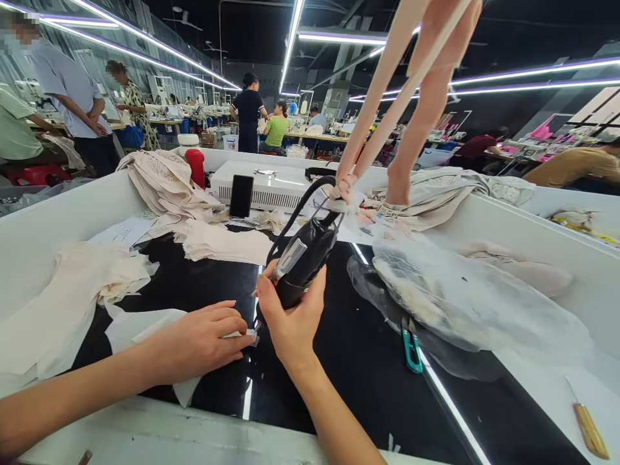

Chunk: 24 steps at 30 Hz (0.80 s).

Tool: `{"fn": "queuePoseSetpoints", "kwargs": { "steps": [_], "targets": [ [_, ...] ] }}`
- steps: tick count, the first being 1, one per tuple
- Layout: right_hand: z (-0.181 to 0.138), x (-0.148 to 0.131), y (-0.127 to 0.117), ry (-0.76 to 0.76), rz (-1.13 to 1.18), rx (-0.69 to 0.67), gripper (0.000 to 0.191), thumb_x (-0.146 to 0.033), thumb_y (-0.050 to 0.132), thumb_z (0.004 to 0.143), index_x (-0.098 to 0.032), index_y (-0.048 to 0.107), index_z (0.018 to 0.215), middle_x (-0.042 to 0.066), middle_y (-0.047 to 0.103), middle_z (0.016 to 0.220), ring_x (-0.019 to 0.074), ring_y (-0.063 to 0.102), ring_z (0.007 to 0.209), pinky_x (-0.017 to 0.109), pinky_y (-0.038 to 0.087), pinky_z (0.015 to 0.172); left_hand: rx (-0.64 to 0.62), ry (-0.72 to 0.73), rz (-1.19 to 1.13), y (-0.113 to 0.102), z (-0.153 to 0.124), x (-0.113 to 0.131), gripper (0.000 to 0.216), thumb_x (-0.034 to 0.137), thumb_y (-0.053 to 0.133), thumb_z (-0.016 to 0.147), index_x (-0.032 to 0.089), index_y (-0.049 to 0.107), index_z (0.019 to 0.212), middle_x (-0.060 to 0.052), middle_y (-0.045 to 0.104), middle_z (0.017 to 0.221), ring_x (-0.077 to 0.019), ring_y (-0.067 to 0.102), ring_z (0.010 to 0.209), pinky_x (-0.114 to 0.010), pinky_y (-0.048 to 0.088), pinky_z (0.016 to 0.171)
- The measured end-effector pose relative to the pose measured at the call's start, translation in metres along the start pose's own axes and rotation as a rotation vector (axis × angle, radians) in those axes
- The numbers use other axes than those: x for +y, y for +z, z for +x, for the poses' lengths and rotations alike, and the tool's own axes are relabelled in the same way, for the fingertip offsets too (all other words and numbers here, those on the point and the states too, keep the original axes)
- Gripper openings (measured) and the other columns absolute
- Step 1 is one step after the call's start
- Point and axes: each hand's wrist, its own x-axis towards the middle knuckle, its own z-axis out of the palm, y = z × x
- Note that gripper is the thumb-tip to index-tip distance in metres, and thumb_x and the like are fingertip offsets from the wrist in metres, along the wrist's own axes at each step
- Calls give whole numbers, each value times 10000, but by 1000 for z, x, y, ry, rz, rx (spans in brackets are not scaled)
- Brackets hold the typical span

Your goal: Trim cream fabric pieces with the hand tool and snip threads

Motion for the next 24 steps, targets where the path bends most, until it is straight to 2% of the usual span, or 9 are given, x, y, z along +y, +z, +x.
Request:
{"fn": "queuePoseSetpoints", "kwargs": {
  "steps": [4, 8, 15, 24],
  "targets": [
    [-1, 1, 0, -17, -5, 0, 315, -242, 754, 848, -276, 524, 1061, -68, 655, 793, 115, 607, 558, 262, 566, 515, -34, -5, 42, 9, -1, -1, 169, 255, 659, 987, 155, 646, 1123, -19, 622, 926, -190, 636, 932, -424, 482, 1101],
    [-1, 1, 0, -16, -15, 1, 314, -239, 748, 846, -271, 519, 1058, -62, 648, 788, 119, 606, 564, 268, 566, 512, -33, -44, 53, 14, -5, -2, 188, 298, 635, 1010, 163, 639, 1140, -22, 628, 953, -190, 634, 926, -406, 483, 1078],
    [-1, 0, 0, -14, 7, -1, 305, -230, 753, 846, -277, 522, 1040, -63, 653, 812, 116, 610, 575, 260, 563, 507, -30, -98, 49, 13, -8, -2, 210, 304, 680, 988, 160, 638, 1135, -28, 625, 958, -200, 628, 897, -377, 526, 941],
    [0, 1, -1, -18, 8, 2, 299, -203, 747, 842, -274, 532, 1036, -59, 653, 814, 117, 615, 582, 264, 570, 517, -47, -116, 57, 12, -9, -1, 243, 330, 675, 995, 164, 616, 1162, -26, 610, 963, -194, 621, 907, -375, 511, 960]
  ]
}}
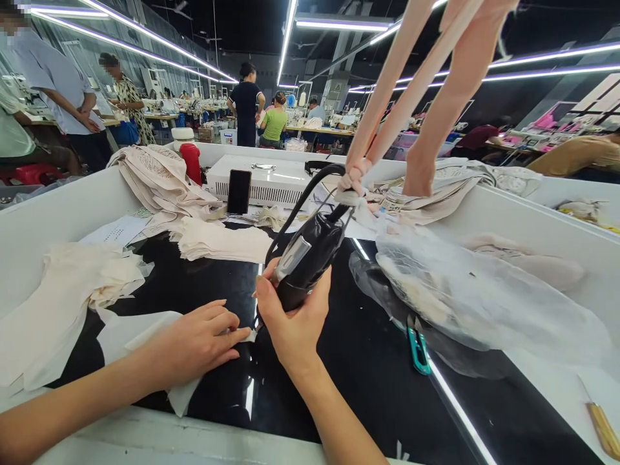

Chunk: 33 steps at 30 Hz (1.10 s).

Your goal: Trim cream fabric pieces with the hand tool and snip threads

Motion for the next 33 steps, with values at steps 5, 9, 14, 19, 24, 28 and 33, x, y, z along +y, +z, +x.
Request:
{"fn": "queuePoseSetpoints", "kwargs": {
  "steps": [5, 9, 14, 19, 24, 28, 33],
  "targets": [
    [1, 1, -2, 6, -12, 0, 304, -219, 752, 841, -276, 535, 1046, -61, 654, 806, 120, 615, 579, 267, 570, 520, -11, -4, 16, 0, 0, 0, 283, 349, 708, 972, 164, 626, 1170, -32, 619, 972, -204, 624, 914, -378, 516, 955],
    [2, -1, -1, 14, -8, 20, 298, -221, 757, 850, -283, 554, 1059, -59, 657, 820, 122, 617, 597, 273, 577, 531, -21, -9, 17, 0, 0, 0, 326, 344, 746, 944, 161, 624, 1186, -36, 624, 992, -216, 623, 938, -378, 520, 947],
    [2, -3, 0, 11, 8, 30, 309, -214, 750, 853, -287, 559, 1084, -59, 651, 819, 125, 614, 594, 277, 575, 521, -20, -6, 5, 2, 0, 0, 348, 336, 757, 934, 157, 622, 1201, -41, 629, 1013, -220, 616, 950, -391, 510, 968],
    [0, 1, 0, 3, -4, 3, 288, -224, 752, 855, -280, 545, 1048, -58, 655, 826, 117, 615, 591, 263, 578, 527, 3, -10, -4, 5, -2, -1, 335, 326, 754, 934, 166, 626, 1199, -24, 625, 993, -215, 610, 930, -420, 481, 1040],
    [0, 2, 0, -10, -12, 7, 292, -202, 743, 852, -272, 541, 1051, -56, 655, 822, 117, 618, 585, 262, 586, 523, 4, -5, -21, 5, -3, -2, 328, 317, 751, 937, 176, 628, 1206, -20, 632, 1002, -211, 618, 935, -414, 475, 1051],
    [0, 2, 0, -15, -8, 7, 291, -199, 747, 848, -269, 545, 1045, -57, 652, 815, 113, 615, 583, 254, 589, 525, -11, -5, -17, 2, -3, -2, 315, 309, 744, 943, 179, 634, 1208, -12, 632, 988, -200, 619, 916, -401, 490, 1032],
    [0, 1, 1, -12, 1, 13, 288, -209, 754, 851, -271, 551, 1046, -57, 657, 812, 113, 615, 584, 250, 587, 523, -9, -3, -23, 1, -4, -2, 314, 302, 746, 942, 177, 633, 1207, -8, 638, 1000, -196, 627, 932, -403, 483, 1054]
  ]
}}
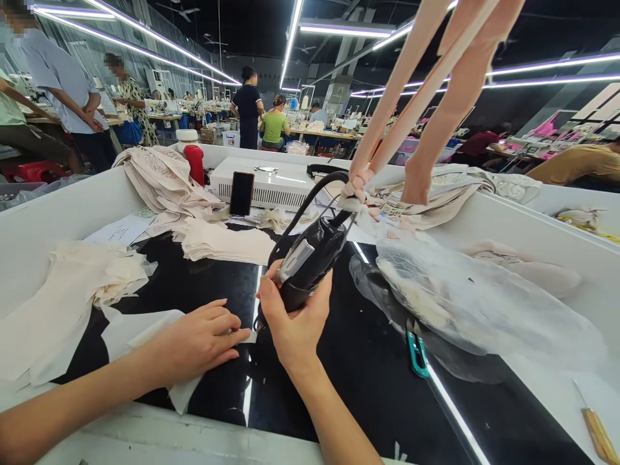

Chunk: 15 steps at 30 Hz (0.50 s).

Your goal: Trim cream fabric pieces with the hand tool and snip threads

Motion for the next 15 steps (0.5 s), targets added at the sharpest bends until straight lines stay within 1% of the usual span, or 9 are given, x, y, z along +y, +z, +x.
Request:
{"fn": "queuePoseSetpoints", "kwargs": {
  "steps": [4, 10, 15],
  "targets": [
    [0, -1, -1, 2, 18, 7, 310, -206, 748, 861, -281, 559, 1094, -65, 656, 816, 111, 626, 585, 249, 579, 529, 13, 0, -7, 2, -1, 0, 297, 290, 742, 945, 173, 633, 1195, -14, 648, 1019, -199, 635, 950, -409, 476, 1066],
    [-1, 1, 0, 11, 25, -2, 339, -208, 748, 866, -282, 558, 1138, -64, 661, 827, 109, 627, 583, 251, 582, 531, 30, 9, -6, 3, -1, 0, 309, 297, 756, 932, 170, 636, 1186, -19, 649, 1006, -202, 641, 932, -401, 496, 1036],
    [0, 1, 0, 13, 8, -5, 272, -185, 724, 884, -278, 561, 1081, -65, 659, 821, 108, 630, 574, 242, 566, 513, 44, 8, -2, 1, 1, 0, 301, 288, 763, 925, 171, 641, 1175, -16, 647, 990, -200, 642, 920, -390, 499, 1022]
  ]
}}
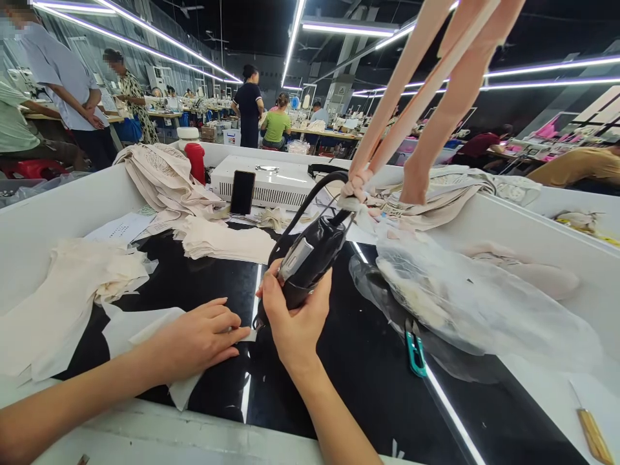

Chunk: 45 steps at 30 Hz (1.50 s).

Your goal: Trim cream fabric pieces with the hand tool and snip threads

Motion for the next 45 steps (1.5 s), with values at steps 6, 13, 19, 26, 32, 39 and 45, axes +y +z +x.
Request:
{"fn": "queuePoseSetpoints", "kwargs": {
  "steps": [6, 13, 19, 26, 32, 39, 45],
  "targets": [
    [-3, -6, -2, 23, 51, 23, 344, -189, 730, 864, -280, 565, 1152, -65, 657, 806, 117, 629, 572, 266, 575, 525, -34, 3, 8, -3, 2, 1, 316, 295, 752, 938, 164, 632, 1199, -17, 642, 980, -201, 643, 915, -381, 514, 966],
    [-7, -6, -3, 36, 20, 12, 346, -196, 731, 874, -286, 557, 1158, -63, 658, 815, 120, 631, 576, 274, 565, 532, -37, 5, 29, -3, 2, 1, 333, 307, 758, 934, 165, 635, 1209, -26, 640, 987, -209, 639, 914, -372, 525, 919],
    [-8, -8, -2, 56, -22, 10, 342, -216, 730, 875, -284, 548, 1156, -64, 653, 817, 118, 625, 574, 274, 558, 535, -33, 1, 14, -3, 0, 0, 307, 304, 750, 939, 178, 650, 1200, -32, 644, 993, -215, 642, 938, -380, 531, 939],
    [-11, -14, -4, 50, -33, 0, 296, -214, 757, 848, -270, 548, 1050, -64, 660, 809, 125, 632, 568, 277, 563, 507, -48, -3, -53, -15, -8, -2, 158, 254, 661, 996, 178, 665, 1134, -33, 664, 1034, -182, 652, 963, -440, 470, 1103],
    [-14, -18, -5, 45, -25, 15, 334, -187, 758, 850, -284, 560, 1101, -66, 673, 800, 131, 631, 564, 286, 564, 504, -74, -10, -65, -20, -19, 0, 186, 204, 658, 986, 182, 633, 1169, -40, 677, 1089, -188, 657, 1024, -464, 461, 1130],
    [-16, -22, -7, 41, -27, 8, 288, -206, 759, 851, -275, 559, 1047, -63, 670, 806, 123, 623, 561, 273, 565, 499, -25, -49, -24, -13, -24, 1, 168, 185, 607, 1001, 178, 625, 1168, -49, 672, 1097, -194, 668, 1001, -471, 494, 1091],
    [-15, -23, -6, 28, -40, 25, 327, -180, 750, 839, -274, 564, 1092, -65, 675, 796, 119, 628, 559, 272, 571, 511, 16, -46, 32, -10, -22, 5, 153, 150, 591, 1004, 136, 629, 1151, -68, 674, 1111, -204, 662, 1028, -478, 486, 1112]
  ]
}}
